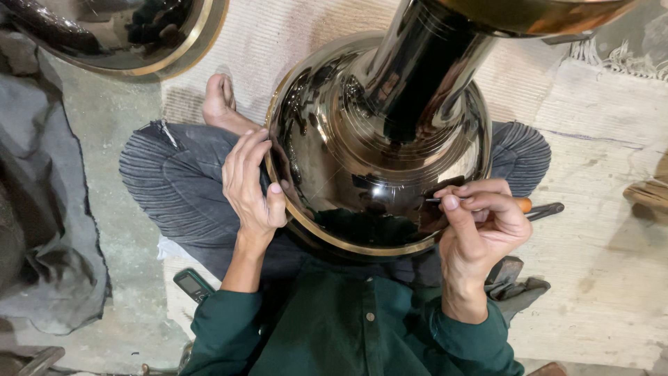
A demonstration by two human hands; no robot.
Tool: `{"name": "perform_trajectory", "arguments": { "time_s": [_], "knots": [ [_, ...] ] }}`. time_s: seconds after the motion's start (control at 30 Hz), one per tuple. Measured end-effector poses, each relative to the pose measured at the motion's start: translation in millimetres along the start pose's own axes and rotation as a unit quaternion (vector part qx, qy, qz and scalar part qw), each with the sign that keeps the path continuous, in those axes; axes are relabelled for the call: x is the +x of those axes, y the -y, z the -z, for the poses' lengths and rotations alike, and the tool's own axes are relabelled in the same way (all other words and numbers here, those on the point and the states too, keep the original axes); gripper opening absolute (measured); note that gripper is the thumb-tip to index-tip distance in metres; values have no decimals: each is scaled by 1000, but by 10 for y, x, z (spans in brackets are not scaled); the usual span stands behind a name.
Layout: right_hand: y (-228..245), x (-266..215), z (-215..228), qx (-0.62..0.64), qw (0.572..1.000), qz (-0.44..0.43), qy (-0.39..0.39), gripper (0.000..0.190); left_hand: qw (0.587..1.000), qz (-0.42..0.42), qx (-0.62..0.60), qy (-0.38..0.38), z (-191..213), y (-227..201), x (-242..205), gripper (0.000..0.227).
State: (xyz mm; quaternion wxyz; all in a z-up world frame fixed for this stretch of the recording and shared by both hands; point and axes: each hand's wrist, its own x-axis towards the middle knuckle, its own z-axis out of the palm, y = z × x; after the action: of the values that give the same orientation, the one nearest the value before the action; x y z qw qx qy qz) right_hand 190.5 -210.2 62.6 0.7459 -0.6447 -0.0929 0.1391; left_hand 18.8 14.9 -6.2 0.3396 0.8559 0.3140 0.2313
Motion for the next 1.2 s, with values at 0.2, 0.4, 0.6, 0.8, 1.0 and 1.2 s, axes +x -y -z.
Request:
{"name": "perform_trajectory", "arguments": {
  "time_s": [0.2,0.4,0.6,0.8,1.0,1.2],
  "knots": [
    [-27,3,7,-6,1000,5,-3,19,1000,1,1,2,-5,-3,15,58],
    [-47,12,13,-11,1000,10,-3,19,1000,-2,-5,1,2,-3,37,58],
    [-44,13,-1,-12,1000,8,-6,19,1000,-1,-5,-1,3,-17,56,58],
    [-42,2,-17,-21,1000,11,-12,19,1000,0,-5,-4,-11,-33,77,59],
    [-64,3,-11,-42,999,25,-14,19,1000,6,-6,-4,-19,-40,88,59],
    [-69,-1,-13,-40,999,26,-13,19,1000,6,-8,-3,-16,-34,100,58]
  ]
}}
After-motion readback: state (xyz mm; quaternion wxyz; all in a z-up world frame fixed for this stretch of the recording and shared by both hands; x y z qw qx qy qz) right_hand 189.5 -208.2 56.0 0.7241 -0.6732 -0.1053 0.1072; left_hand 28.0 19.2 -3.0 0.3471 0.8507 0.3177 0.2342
